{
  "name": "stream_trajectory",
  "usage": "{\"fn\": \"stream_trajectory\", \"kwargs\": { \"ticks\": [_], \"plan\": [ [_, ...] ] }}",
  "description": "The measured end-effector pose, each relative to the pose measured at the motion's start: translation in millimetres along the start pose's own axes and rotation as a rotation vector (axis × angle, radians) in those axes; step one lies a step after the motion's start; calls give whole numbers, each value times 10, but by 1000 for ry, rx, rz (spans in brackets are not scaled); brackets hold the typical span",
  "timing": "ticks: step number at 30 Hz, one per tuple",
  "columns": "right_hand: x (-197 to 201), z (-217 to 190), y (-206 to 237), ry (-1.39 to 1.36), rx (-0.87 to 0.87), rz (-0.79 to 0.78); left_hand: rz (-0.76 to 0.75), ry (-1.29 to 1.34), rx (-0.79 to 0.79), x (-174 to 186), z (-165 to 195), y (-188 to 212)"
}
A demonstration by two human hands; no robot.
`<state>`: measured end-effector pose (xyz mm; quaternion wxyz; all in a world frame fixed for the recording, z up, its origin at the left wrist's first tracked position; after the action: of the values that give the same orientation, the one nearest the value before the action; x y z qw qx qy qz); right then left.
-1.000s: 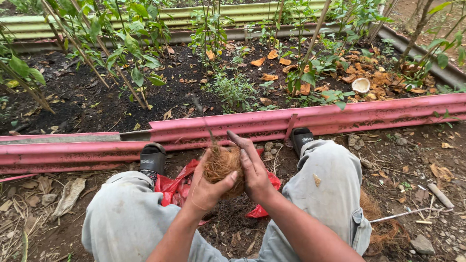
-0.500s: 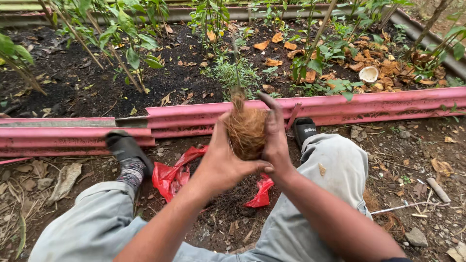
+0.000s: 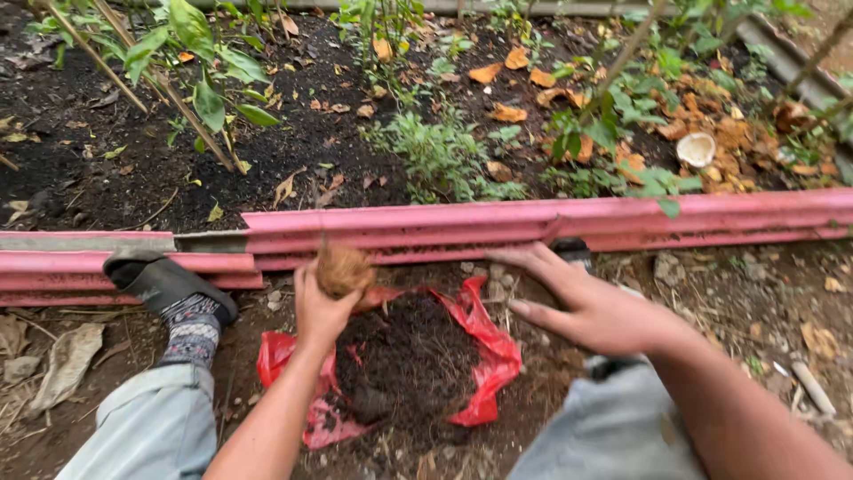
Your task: The person sits on the ground and tears the fibrous husk off a sprouted coconut, exposing the shoot and root area. They then gather dark soil from the bed beside them, pack it around the coconut's root mass, and press and mold the soil ball with both hands.
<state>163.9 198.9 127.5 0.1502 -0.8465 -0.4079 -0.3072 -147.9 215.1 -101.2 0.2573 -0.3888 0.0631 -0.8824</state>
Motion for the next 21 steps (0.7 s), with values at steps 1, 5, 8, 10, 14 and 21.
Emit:
{"fn": "stream_trajectory", "kwargs": {
  "ticks": [1,5,8,10,14,21],
  "plan": [
    [31,-31,-34,-22,99,28,62,-133,-25,-55,-153,-14],
    [-118,582,175,307,-622,-296,98,-242,165,-270,-792,-46],
    [-134,627,213,277,-639,-355,138,-344,182,-338,-1004,-135],
    [-169,692,253,255,-676,-410,72,-364,232,-444,-1126,-212],
    [-195,787,214,195,-591,-377,-62,-274,416,-580,-1386,-315],
    [-234,1047,330,255,-558,-406,-434,-369,403,-551,-1697,-431]
  ]
}}
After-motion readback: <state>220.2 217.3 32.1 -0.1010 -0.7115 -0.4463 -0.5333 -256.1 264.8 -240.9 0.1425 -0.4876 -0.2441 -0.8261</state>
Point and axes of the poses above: each hand's wrist, its own y-axis away from the middle knuckle, its own x-axis out of the back of the hand, z = x × y, the point moved 8 cm from there along -y, towards the middle knuckle, and after that the axes turned 10 degrees about -y, right-handed, at the moved point
